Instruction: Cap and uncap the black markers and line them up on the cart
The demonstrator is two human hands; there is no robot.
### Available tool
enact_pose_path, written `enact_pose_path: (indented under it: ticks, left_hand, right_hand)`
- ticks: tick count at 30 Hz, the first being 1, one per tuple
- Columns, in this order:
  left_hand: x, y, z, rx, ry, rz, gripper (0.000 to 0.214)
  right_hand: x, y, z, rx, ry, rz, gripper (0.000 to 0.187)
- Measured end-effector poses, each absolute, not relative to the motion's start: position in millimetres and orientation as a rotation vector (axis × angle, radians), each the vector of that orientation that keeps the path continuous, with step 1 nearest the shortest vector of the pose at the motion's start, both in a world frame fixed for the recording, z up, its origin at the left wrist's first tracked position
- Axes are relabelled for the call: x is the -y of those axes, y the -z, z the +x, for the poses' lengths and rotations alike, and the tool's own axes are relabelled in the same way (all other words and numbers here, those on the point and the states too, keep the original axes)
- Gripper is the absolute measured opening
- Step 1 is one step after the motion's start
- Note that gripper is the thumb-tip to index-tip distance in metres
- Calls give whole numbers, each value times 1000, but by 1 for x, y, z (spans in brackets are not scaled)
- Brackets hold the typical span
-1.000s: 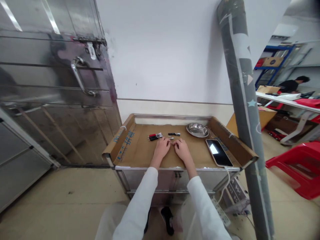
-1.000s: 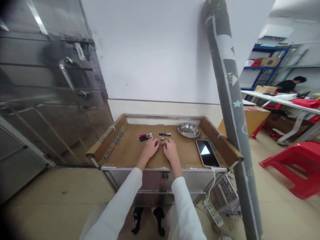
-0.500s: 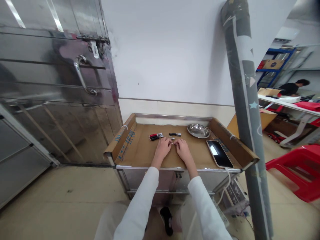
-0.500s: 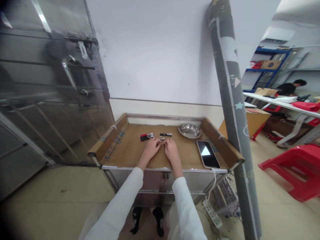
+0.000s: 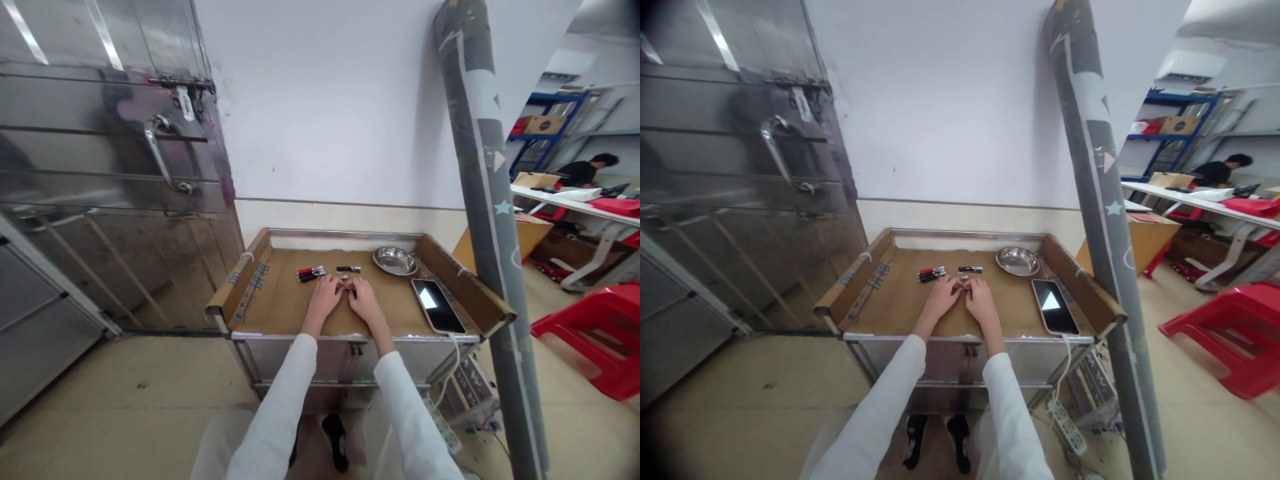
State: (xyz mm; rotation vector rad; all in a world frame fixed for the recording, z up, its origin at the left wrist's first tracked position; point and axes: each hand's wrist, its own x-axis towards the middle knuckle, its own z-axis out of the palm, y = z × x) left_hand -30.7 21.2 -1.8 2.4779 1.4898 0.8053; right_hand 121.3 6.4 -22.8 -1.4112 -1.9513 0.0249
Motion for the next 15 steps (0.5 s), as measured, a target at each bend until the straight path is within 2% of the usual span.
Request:
enact_pose_path:
  ticks: [15]
  left_hand:
    - [-20,1,-31,-1491,-792,2492,17]
  right_hand:
    - [-5,22,123,1945,-74,-1305,25]
